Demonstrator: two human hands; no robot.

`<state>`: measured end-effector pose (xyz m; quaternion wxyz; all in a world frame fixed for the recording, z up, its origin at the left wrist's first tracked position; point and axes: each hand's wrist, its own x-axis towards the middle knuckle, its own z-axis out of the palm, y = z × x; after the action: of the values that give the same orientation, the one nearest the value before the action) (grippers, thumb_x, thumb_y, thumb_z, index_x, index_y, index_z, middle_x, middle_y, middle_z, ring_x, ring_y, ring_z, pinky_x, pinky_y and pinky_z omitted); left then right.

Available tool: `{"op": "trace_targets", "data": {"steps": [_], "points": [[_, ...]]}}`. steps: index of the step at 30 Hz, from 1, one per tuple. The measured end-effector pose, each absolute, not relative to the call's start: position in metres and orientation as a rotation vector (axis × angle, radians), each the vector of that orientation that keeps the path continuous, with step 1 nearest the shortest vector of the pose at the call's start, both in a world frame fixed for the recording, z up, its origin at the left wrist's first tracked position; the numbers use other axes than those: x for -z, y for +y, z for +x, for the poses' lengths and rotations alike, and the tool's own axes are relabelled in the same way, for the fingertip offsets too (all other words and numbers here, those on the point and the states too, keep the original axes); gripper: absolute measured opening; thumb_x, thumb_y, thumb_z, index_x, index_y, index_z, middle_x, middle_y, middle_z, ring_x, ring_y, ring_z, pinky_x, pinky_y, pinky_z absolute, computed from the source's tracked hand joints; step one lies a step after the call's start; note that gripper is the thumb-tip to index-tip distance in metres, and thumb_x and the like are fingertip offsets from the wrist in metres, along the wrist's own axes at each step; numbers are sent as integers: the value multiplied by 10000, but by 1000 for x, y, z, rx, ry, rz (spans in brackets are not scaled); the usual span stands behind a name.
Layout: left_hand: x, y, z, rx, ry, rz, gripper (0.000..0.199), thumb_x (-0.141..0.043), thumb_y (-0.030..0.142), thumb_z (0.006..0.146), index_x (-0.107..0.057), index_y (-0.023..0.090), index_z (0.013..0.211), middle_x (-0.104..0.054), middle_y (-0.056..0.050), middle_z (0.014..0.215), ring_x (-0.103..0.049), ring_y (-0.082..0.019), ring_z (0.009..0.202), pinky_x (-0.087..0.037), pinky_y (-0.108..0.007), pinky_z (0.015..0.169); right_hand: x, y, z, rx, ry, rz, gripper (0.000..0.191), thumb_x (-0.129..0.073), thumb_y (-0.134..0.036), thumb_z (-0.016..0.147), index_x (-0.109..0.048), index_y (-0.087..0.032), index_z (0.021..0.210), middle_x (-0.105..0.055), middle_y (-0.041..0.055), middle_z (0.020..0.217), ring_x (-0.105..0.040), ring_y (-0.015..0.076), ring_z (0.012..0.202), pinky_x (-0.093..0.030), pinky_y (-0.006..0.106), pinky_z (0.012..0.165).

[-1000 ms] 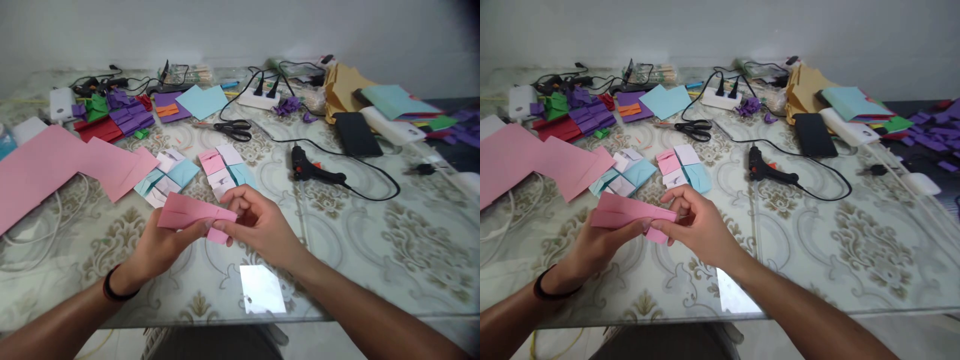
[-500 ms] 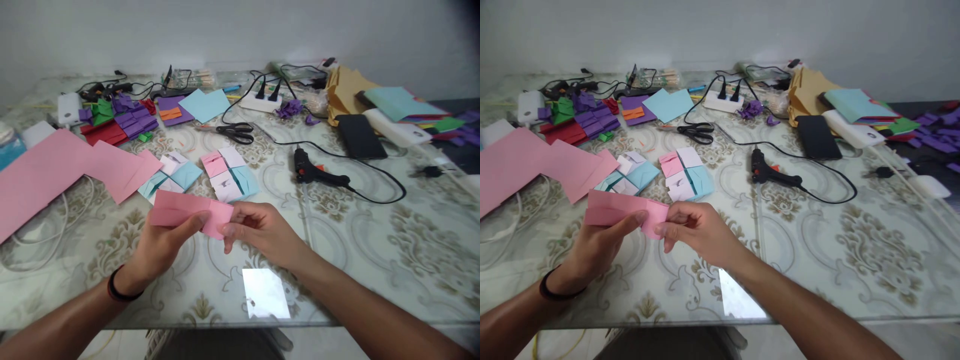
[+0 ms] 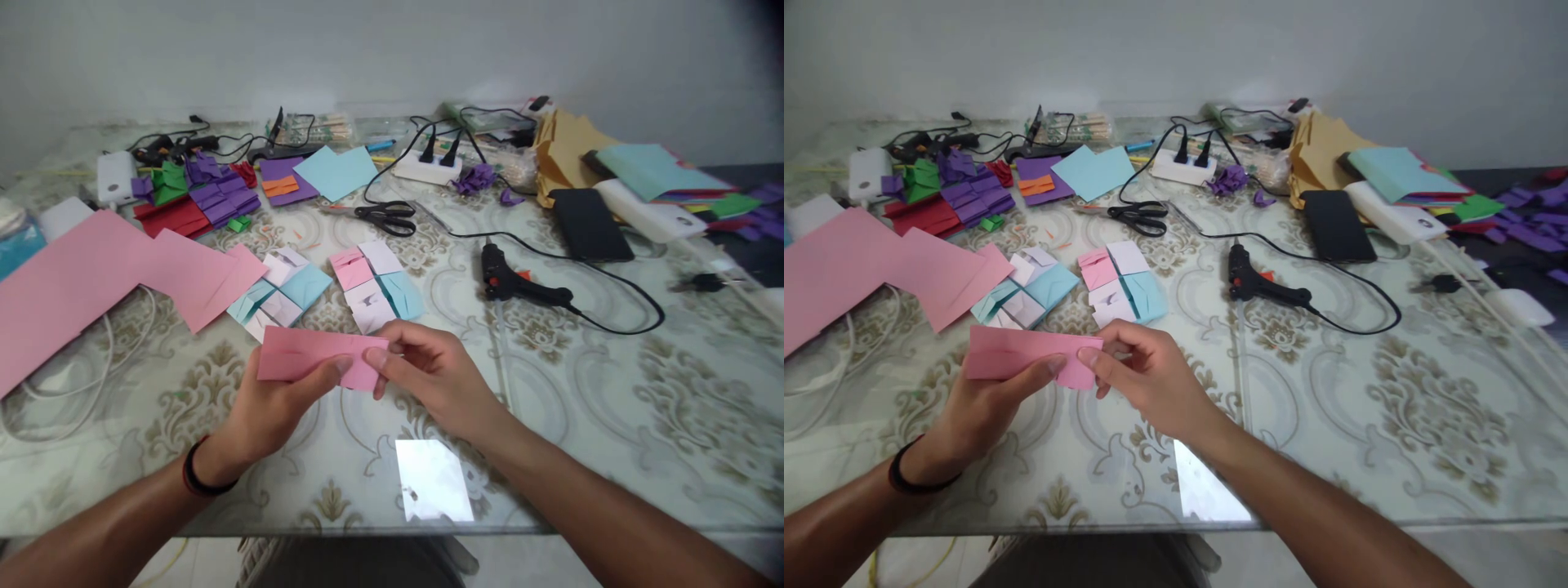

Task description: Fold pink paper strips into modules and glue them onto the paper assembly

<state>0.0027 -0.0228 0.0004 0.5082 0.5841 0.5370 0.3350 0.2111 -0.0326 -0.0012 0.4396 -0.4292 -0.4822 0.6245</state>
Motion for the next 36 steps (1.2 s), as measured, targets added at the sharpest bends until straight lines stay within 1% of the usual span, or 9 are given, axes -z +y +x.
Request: {"op": "trace_targets", "data": {"steps": [4, 7, 9, 13, 18, 21, 25, 29, 36], "points": [[-9, -15, -3, -826, 1223, 1379, 341, -777, 457, 876, -714, 169, 706, -619, 13, 616, -512, -116, 549, -420, -231, 507, -3, -29, 218, -1517, -1271, -1169, 379, -789, -513, 867, -652, -190, 724, -634, -20, 624, -599, 119, 577, -497, 252, 565], [-18, -4, -10, -904, 1088, 1363, 297, -772, 416, 892, -805, 221, 1113, -792, -69, 940, -703, -210, 837, -541, -275, 693, -5, -26, 225, -1557, -1392, -1256, 394, -769, -517, 882, -644, -183, 714, -628, -12, 609, -583, 118, 580, -445, 240, 541], [-23, 2, -12, -858, 1064, 1444, 207, -764, 373, 902, -838, 216, 1016, -804, -73, 929, -705, -203, 852, -534, -264, 702, -5, -24, 228, -1570, -1457, -1279, 393, -766, -511, 882, -637, -182, 711, -623, -10, 623, -584, 120, 591, -430, 237, 536], [-24, 4, -9, -672, 1103, 1481, 99, -803, 286, 851, -814, 189, 830, -746, -21, 738, -610, -123, 631, -438, -210, 545, -6, -24, 228, -1485, -1488, -1298, 394, -764, -495, 872, -599, -187, 691, -570, -24, 654, -521, 106, 581, -418, 233, 525], [-12, -5, -2, -468, 1055, 1408, 172, -775, 334, 874, -787, 191, 970, -735, -17, 765, -610, -133, 660, -425, -225, 572, -2, -29, 221, -1440, -1563, -1342, 299, -724, -400, 903, -625, -187, 718, -558, -26, 653, -479, 106, 583, -376, 237, 514], [-10, -8, 1, -402, 1046, 1488, 207, -703, 350, 924, -787, 169, 869, -667, 0, 693, -537, -115, 611, -361, -226, 541, 1, -31, 219, -1408, -1605, -1345, 284, -716, -358, 911, -617, -190, 704, -549, -31, 643, -476, 103, 581, -375, 237, 520], [-11, -9, 1, -460, 1090, 1546, 254, -671, 356, 944, -789, 161, 832, -637, 3, 676, -507, -115, 599, -346, -233, 532, 2, -31, 218, -1473, -1550, -1319, 279, -709, -437, 932, -687, -191, 801, -648, -1, 716, -592, 128, 631, -479, 251, 568], [-10, -8, -1, -500, 1076, 1535, 282, -672, 401, 955, -811, 171, 871, -717, -28, 774, -583, -143, 677, -423, -246, 597, 1, -31, 217, -1533, -1471, -1293, 303, -743, -487, 908, -700, -193, 848, -723, 21, 802, -677, 158, 703, -573, 281, 657], [-8, -7, -1, -483, 1083, 1517, 309, -676, 425, 951, -805, 167, 839, -702, -28, 748, -561, -149, 682, -401, -263, 604, 1, -32, 216, -1383, -1567, -1337, 313, -710, -484, 945, -701, -195, 826, -716, 10, 735, -634, 150, 668, -486, 267, 601]]}}
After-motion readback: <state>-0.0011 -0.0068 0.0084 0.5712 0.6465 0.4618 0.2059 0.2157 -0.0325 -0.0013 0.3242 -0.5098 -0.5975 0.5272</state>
